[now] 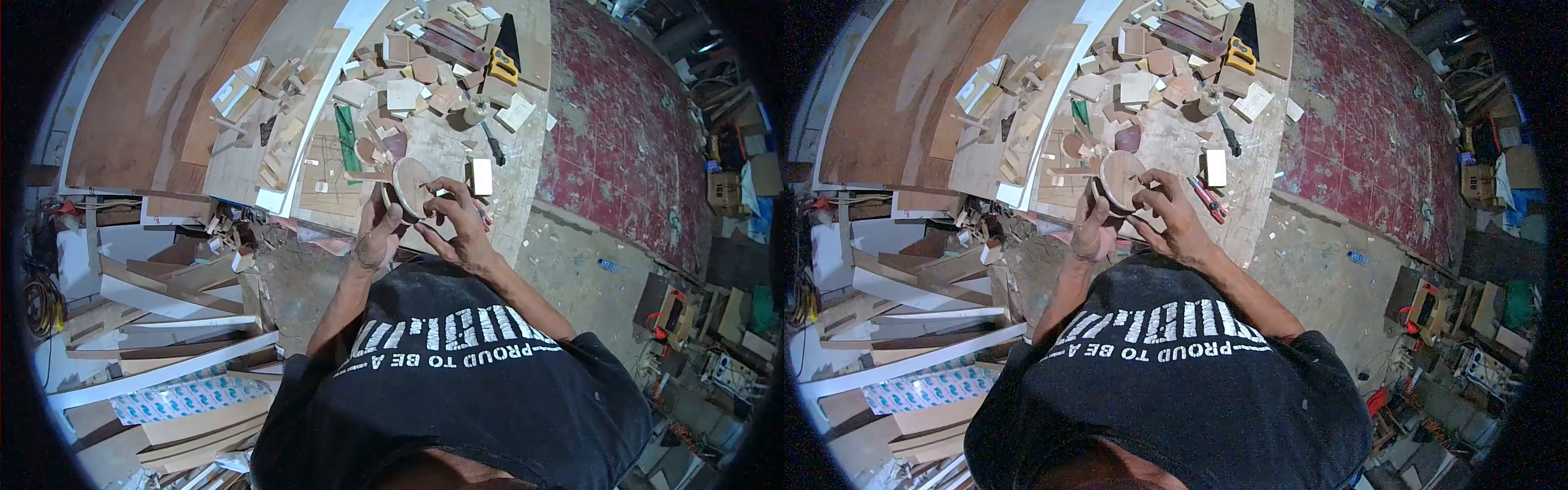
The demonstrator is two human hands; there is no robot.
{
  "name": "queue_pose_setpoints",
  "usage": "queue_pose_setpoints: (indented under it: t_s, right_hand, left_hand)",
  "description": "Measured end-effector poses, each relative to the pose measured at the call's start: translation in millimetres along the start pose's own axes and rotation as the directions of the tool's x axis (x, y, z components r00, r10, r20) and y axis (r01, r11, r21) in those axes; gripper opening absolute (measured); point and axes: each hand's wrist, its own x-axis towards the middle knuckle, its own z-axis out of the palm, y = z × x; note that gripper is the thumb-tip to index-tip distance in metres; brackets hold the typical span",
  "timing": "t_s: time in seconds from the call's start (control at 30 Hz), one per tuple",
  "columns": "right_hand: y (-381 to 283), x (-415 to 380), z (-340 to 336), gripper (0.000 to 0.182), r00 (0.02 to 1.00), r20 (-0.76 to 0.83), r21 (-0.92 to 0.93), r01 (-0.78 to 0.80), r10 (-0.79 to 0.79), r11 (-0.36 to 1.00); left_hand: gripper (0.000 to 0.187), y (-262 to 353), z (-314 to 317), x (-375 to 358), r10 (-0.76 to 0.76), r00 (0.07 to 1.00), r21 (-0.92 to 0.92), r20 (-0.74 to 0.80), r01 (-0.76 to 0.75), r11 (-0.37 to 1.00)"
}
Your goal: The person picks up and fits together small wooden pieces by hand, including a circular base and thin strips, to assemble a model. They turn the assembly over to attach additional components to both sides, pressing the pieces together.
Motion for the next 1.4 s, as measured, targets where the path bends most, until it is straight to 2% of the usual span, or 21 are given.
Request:
queue_pose_setpoints:
  t_s: [0.07,0.1,0.2,0.33,0.43,0.5,0.57,0.6,0.63,0.7,0.77,0.8,0.9,0.97,1.0,1.03,1.1,1.17,1.2,1.3,1.4]
  right_hand:
    - [6.7,-3.2,5.6,0.037,1.0,0.012,-0.023,0.009,-0.009,1.0]
    - [6.7,-3.9,7.5,0.036,0.999,0.03,-0.046,0.018,-0.016,0.999]
    - [4.1,-7.8,8.2,0.039,0.994,0.102,-0.089,-0.031,0.04,0.996]
    - [6.8,-13.8,10.1,0.037,0.973,0.225,-0.092,-0.024,0.045,0.995]
    - [5.7,-16.1,8.4,0.031,0.942,0.331,-0.075,-0.037,0.06,0.996]
    - [16.1,-22.2,11.0,0.024,0.94,0.298,0.133,-0.211,0.164,0.968]
    - [24.6,-25.0,14.8,0.021,0.956,0.239,0.129,-0.205,0.17,0.97]
    - [28.2,-27.1,16.1,0.018,0.919,0.204,0.083,-0.358,0.336,0.93]
    - [32.4,-29.9,17.9,0.015,0.855,0.16,0.041,-0.505,0.493,0.862]
    - [50.9,-38.1,21.6,0.013,0.878,0.128,0.024,-0.468,0.462,0.883]
    - [79.7,-48.6,22.7,0.013,0.903,0.125,-0.108,-0.399,0.411,0.911]
    - [108.5,-62.7,28.1,0.017,0.939,0.062,-0.123,-0.33,0.339,0.936]
    - [175.6,-94.1,24.3,0.021,0.811,0.075,-0.292,-0.539,0.581,0.79]
    - [208.1,-105.7,22.4,0.02,0.821,0.093,-0.345,-0.505,0.564,0.791]
    - [212.6,-101.7,22.5,0.02,0.86,0.077,-0.363,-0.448,0.505,0.817]
    - [209.5,-91.9,22.0,0.02,0.894,0.057,-0.383,-0.391,0.443,0.837]
    - [211.1,-75.7,23.8,0.017,0.855,0.129,-0.396,-0.42,0.502,0.817]
    - [220.5,-63.5,26.4,0.018,0.817,0.161,-0.389,-0.463,0.554,0.796]
    - [226.5,-58.1,29.4,0.016,0.891,0.135,-0.365,-0.362,0.433,0.858]
    - [233.8,-54.6,26.1,0.013,0.885,0.092,-0.271,-0.418,0.456,0.867]
    - [239.9,-59.8,23.9,0.013,0.859,0.111,-0.331,-0.442,0.5,0.833]
  left_hand:
    - [0.064,-3.5,-0.7,-3.2,-0.106,0.994,-0.167,-0.028,0.1,0.981]
    - [0.064,-8.4,-4.3,-5.8,-0.112,0.993,-0.168,-0.027,0.106,0.98]
    - [0.06,-19.7,-12.6,-8.9,-0.032,0.999,-0.185,0.0,0.031,0.982]
    - [0.044,-19.6,-6.3,-11.3,-0.111,0.934,-0.001,-0.339,0.117,0.993]
    - [0.042,-20.0,-9.7,-22.1,-0.128,0.921,0.089,-0.368,0.172,0.981]
    - [0.04,-35.4,-31.2,-34.2,-0.116,0.907,0.162,-0.404,0.196,0.967]
    - [0.039,-46.3,-44.1,-46.2,-0.051,0.891,0.413,-0.452,0.259,0.873]
    - [0.043,-40.8,-34.7,-48.6,-0.12,0.854,0.296,-0.506,0.303,0.906]
    - [0.043,-43.7,-38.0,-52.4,-0.122,0.848,0.29,-0.517,0.307,0.906]
    - [0.046,-54.9,-46.6,-60.2,-0.143,0.789,0.198,-0.598,0.318,0.927]
    - [0.048,-54.6,-45.8,-62.3,-0.129,0.774,0.153,-0.619,0.28,0.948]
    - [0.048,-47.9,-40.7,-61.6,-0.114,0.751,0.123,-0.65,0.252,0.96]
    - [0.047,-40.3,-35.9,-59.5,-0.006,0.711,0.177,-0.704,0.184,0.967]
    - [0.041,-35.0,-40.1,-62.2,0.258,0.753,0.628,-0.605,0.253,0.736]
    - [0.038,-34.8,-37.1,-59.7,0.333,0.732,0.628,-0.594,0.164,0.761]
    - [0.038,-34.2,-37.5,-59.6,0.347,0.716,0.634,-0.606,0.17,0.755]
    - [0.041,-32.8,-37.9,-59.2,0.344,0.707,0.66,-0.618,0.228,0.716]
    - [0.04,-30.9,-36.9,-58.3,0.367,0.696,0.651,-0.618,0.191,0.735]
    - [0.04,-30.6,-35.0,-55.9,0.38,0.691,0.638,-0.615,0.152,0.755]
    - [0.039,-26.3,-28.8,-50.8,0.409,0.688,0.651,-0.599,0.122,0.749]
    - [0.038,-27.1,-32.2,-53.1,0.426,0.681,0.673,-0.596,0.133,0.728]
